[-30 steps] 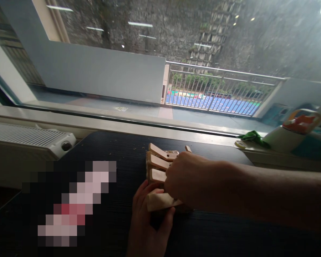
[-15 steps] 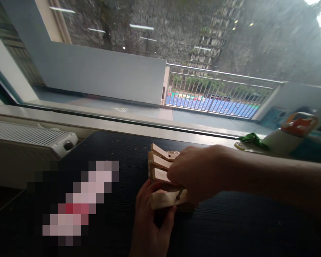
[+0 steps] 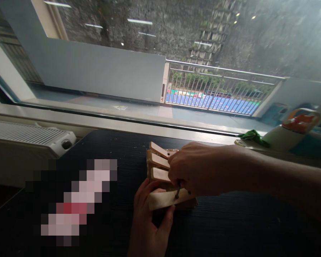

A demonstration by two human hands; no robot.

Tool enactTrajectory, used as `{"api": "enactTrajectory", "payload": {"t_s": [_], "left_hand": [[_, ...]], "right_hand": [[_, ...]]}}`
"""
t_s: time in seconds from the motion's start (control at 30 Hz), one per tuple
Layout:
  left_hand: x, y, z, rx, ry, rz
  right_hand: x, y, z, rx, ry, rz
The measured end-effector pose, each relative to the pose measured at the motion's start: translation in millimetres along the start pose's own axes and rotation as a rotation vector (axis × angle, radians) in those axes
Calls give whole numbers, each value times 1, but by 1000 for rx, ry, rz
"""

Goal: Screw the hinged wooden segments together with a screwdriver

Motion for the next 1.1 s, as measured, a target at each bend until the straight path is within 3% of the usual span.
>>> {"api": "enactTrajectory", "payload": {"t_s": [0.17, 0.7, 1.1], "left_hand": [[-1, 0, 0, -14, 5, 5], [1, -1, -1, -11, -15, 43], [0, -3, -2, 7, -24, 43]], "right_hand": [[1, -1, -1, -100, -48, -2], [-3, 0, -11, 5, 66, -53], [0, -3, -15, -112, 4, 3]]}}
Point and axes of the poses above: each hand's wrist, its own z-axis towards the middle knuckle, its own x-axis out of the back of the hand, y = z × x, the point moved 4 cm from there along z, towards the middle knuckle, and after that the axes turned 4 degrees about -x, right-handed, at the moved point
